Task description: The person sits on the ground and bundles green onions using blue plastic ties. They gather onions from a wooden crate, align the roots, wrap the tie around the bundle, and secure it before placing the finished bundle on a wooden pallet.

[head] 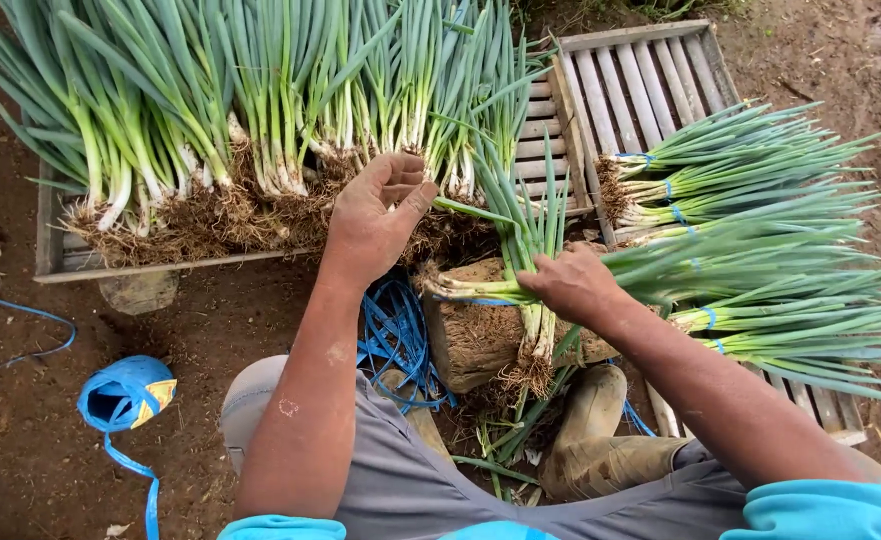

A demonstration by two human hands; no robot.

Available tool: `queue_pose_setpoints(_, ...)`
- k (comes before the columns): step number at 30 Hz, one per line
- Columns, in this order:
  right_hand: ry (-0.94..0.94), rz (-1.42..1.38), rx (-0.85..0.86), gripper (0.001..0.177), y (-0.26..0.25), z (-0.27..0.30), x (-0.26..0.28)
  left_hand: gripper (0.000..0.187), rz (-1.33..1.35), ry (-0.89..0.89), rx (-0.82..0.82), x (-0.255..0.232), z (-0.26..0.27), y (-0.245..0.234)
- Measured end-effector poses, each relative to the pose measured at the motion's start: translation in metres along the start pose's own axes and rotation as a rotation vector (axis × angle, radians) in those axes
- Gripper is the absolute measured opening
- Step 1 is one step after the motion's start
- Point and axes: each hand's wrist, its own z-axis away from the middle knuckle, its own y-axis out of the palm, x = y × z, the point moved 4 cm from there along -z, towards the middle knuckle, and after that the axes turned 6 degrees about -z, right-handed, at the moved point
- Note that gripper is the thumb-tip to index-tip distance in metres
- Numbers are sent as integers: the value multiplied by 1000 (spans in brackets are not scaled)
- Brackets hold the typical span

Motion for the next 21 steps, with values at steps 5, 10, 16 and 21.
queue_pose_setpoints(5, -59, 65, -113, 31, -66, 25, -10, 40, -18, -18, 141, -6, 1, 22)
queue_pose_setpoints(10, -124, 228, -225, 35, -133, 58, -22, 74, -176, -183, 543, -16, 8, 69)
queue_pose_setpoints(16, -221, 360, -757, 36, -181, 82, -40, 69, 429, -207, 658, 38, 15, 148)
queue_pose_setpoints(21, 128, -348, -1030, 72, -194, 114, -79, 42, 782, -425, 446, 71, 13, 159)
